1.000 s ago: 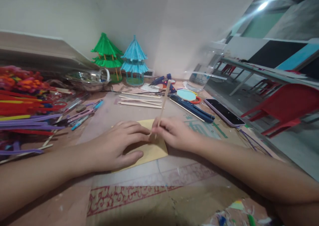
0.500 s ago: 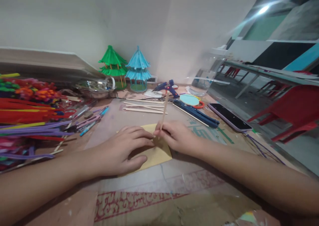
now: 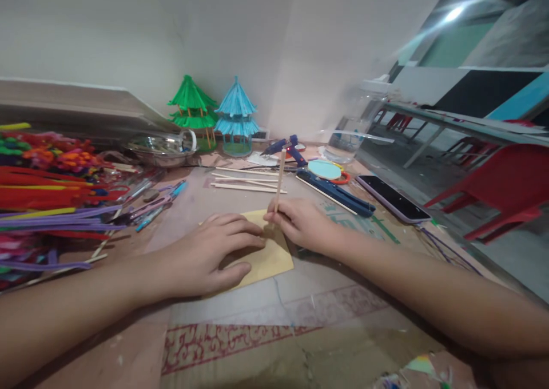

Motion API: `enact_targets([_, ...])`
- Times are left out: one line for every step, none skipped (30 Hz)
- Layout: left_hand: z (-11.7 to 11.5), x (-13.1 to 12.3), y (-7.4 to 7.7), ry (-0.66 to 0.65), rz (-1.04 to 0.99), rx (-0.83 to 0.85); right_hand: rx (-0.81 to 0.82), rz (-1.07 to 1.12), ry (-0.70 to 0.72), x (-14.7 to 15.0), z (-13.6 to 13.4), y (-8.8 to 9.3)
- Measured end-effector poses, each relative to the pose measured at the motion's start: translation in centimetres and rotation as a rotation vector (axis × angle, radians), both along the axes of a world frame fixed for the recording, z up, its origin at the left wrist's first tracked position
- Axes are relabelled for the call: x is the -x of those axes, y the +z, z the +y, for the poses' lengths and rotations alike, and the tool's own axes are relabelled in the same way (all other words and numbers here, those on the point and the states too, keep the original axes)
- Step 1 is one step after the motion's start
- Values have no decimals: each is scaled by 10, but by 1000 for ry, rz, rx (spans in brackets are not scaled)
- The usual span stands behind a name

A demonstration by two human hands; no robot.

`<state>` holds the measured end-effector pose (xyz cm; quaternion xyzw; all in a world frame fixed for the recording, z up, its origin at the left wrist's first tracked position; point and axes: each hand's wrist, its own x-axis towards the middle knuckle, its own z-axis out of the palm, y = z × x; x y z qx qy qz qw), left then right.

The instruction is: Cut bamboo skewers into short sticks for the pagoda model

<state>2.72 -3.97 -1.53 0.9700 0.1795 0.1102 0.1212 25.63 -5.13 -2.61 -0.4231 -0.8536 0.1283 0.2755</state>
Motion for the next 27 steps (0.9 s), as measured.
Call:
enact_targets([0,0,0,6,6,1,-11,32,-45,-2,3,-1])
enact_targets([0,1,-1,10,13,3,-12,84,-71,-3,6,-1])
enact_targets([0,1,-1,14,18,3,-7,151,-83,-5,8,-2])
enact_targets([1,1,-1,16,22,2,-4,223,-85,-6,9,-2])
enact_targets([1,2,-1,17,22,-1,-7,288,-81,-7,10,-2])
enact_targets([1,2,-1,16,20,-2,-13,332,-73,-8,10,-2])
enact_targets([1,2,-1,14,18,-3,-17,349,-62,-9,10,-3])
enact_targets([0,2,0,14,17,-2,-15,353,-48,-9,10,-3])
enact_targets([0,1,0,15,14,-3,1,354,-30,-9,10,-4])
enact_targets([0,1,0,16,14,-3,29,362,-10,-9,10,-5])
enact_targets([0,1,1,17,13,-3,65,382,13,-9,10,-6])
enact_targets([-1,1,1,19,13,-2,104,407,35,-10,10,-7])
enact_targets([-1,2,0,20,10,-3,137,437,54,-10,10,-6])
enact_targets([-1,2,0,19,7,-2,162,466,67,-11,10,-5])
enact_targets([-1,2,0,19,4,-1,176,487,74,-13,9,-2])
enact_targets([-1,3,0,19,2,2,176,508,73,-15,9,2])
enact_targets([-1,3,-1,20,-1,4,167,525,66,-17,9,6])
enact_targets([-1,3,-1,21,-1,7,153,535,52,-21,10,10])
enact_targets([-1,3,-1,22,2,10,140,534,29,-25,12,15])
enact_targets([-1,3,0,22,6,13,125,516,-8,-30,15,18])
enact_targets([-1,3,0,23,10,15,109,483,-60,-35,19,21])
enact_targets([-1,3,0,24,14,16,95,430,-123,-41,25,23])
enact_targets([-1,3,0,26,18,17,74,361,-186,-47,30,24])
enact_targets([-1,3,0,26,20,18,38,285,-239,-53,36,23])
enact_targets([-1,4,0,28,19,18,-14,209,-278,-58,41,22])
enact_targets([-1,4,0,29,16,18,-75,137,-302,-61,46,20])
enact_targets([-1,4,0,30,13,18,-136,76,-311,-64,49,18])
